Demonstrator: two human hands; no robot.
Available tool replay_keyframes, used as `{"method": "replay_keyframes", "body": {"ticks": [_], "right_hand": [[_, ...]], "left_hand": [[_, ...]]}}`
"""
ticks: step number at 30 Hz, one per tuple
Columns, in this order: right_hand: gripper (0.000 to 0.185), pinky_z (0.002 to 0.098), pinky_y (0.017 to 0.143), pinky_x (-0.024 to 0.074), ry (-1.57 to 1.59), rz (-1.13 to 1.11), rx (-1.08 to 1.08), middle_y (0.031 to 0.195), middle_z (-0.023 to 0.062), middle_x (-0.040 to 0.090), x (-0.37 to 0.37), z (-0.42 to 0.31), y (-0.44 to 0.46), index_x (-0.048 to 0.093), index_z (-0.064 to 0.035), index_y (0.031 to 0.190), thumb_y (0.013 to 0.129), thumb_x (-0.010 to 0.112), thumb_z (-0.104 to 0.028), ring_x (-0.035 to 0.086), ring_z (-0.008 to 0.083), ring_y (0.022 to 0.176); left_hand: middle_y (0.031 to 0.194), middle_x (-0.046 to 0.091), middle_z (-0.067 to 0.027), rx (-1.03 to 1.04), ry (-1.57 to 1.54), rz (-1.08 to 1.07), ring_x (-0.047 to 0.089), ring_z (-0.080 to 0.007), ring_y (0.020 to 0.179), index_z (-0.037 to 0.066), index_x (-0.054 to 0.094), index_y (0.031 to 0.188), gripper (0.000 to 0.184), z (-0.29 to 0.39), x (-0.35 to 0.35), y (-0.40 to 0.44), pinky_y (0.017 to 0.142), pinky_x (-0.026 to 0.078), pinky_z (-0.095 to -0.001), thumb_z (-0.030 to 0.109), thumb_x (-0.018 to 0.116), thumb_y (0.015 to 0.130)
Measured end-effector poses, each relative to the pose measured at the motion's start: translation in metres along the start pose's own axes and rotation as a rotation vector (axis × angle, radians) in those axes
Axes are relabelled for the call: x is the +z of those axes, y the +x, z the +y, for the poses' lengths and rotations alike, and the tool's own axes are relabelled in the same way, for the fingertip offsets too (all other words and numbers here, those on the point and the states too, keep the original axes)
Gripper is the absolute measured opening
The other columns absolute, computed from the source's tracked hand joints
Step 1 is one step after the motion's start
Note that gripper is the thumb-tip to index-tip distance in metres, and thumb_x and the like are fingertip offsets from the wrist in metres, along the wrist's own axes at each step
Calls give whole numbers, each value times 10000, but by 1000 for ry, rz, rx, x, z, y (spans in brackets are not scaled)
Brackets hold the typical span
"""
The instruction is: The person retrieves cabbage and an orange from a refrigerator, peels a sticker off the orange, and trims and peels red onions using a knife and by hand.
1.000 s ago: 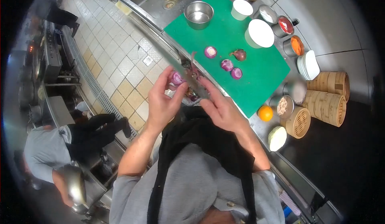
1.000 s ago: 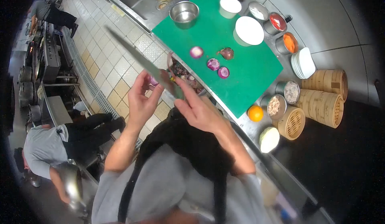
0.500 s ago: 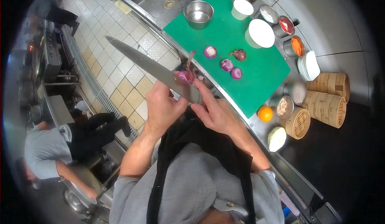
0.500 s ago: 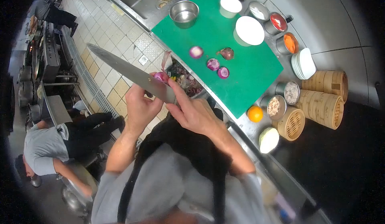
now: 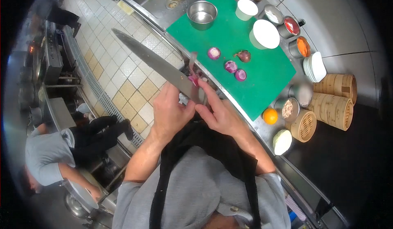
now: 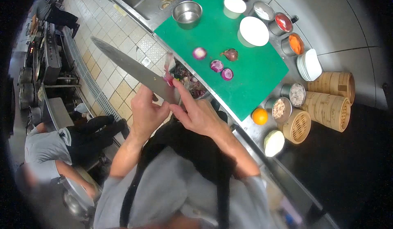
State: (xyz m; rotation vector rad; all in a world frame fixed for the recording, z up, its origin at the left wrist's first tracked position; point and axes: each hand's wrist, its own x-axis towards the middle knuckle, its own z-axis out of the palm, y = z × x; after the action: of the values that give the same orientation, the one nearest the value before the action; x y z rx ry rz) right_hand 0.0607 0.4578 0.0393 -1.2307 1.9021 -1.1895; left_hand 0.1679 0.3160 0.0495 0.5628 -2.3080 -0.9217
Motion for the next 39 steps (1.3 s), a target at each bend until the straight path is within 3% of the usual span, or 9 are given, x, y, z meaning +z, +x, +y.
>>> {"method": "replay_keyframes", "body": {"ticks": [4, 6, 7, 10, 12, 15, 22, 30, 39], "right_hand": [[623, 439, 555, 482, 63, 76, -58, 719, 188, 643, 11, 18, 2, 329, 3, 1480, 957, 619, -172, 651, 393, 616], [588, 423, 569, 505, 136, 168, -194, 766, 173, 659, 10, 26, 8, 354, 9, 1465, 967, 610, -168, 659, 318, 590], [506, 348, 505, 480, 387, 76, 23, 739, 119, 619, 10, 23, 2, 373, -6, 1462, 1021, 536, -191, 583, 187, 522], [460, 262, 447, 401, 907, -21, 175, 685, 60, 516, 4, 25, -5, 382, -35, 1467, 1062, 467, -235, 459, 107, 481], [454, 234, 439, 363, 989, -16, 187, 663, 33, 476, 4, 23, -8, 382, -40, 1468, 1073, 438, -256, 424, 90, 468], [461, 212, 427, 327, 1074, -16, 218, 632, 6, 430, 3, 18, -9, 382, -40, 1467, 1083, 408, -293, 388, 76, 449], [545, 239, 418, 326, 1001, -37, 233, 597, 7, 387, -2, 22, -8, 355, -102, 1493, 1058, 437, -421, 364, 94, 418], [501, 226, 419, 343, 1043, 24, 323, 614, -3, 407, -4, 32, -10, 375, -23, 1471, 1082, 398, -339, 398, 80, 444], [489, 223, 443, 354, 736, -48, 285, 635, -8, 448, -3, 32, -11, 357, 8, 1468, 1082, 397, -291, 417, 67, 472]], "left_hand": [[888, 652, -131, -41, 78, -77, 659, -281, 722, 11, 646, 1084, 358, -4, 1, -6, 550, 507, -341, 21, 745, 740], [877, 644, -140, 47, 69, -13, 656, -271, 723, 0, 638, 1108, 386, -2, 4, -5, 577, 510, -329, 10, 761, 743], [877, 644, -140, 47, 70, -13, 656, -271, 723, 0, 638, 1108, 386, -6, 4, -5, 577, 510, -329, 10, 761, 743], [957, 654, -126, -17, -138, -53, 684, -216, 835, -24, 609, 1171, 405, -22, 12, -12, 695, 544, -292, -27, 748, 791], [1139, 636, -105, -280, -699, -75, 633, -167, 1025, -46, 526, 1295, 432, -31, 23, -23, 900, 511, -283, -77, 657, 885], [1234, 592, -102, -360, -906, -102, 589, -166, 1134, -49, 463, 1349, 474, -35, 25, -31, 988, 471, -291, -109, 615, 904], [1244, 575, -99, -354, -1059, -22, 582, -164, 1139, -42, 457, 1352, 471, -24, 17, -33, 985, 459, -289, -114, 593, 907], [1238, 567, -69, -351, -1167, 196, 535, -150, 1139, -4, 439, 1375, 437, -33, 12, -20, 1031, 393, -315, 36, 585, 964], [1198, 583, -49, -632, -1458, -46, 575, -170, 1083, 97, 394, 1464, 538, -33, -12, 3, 875, 444, -287, 238, 591, 984]]}}
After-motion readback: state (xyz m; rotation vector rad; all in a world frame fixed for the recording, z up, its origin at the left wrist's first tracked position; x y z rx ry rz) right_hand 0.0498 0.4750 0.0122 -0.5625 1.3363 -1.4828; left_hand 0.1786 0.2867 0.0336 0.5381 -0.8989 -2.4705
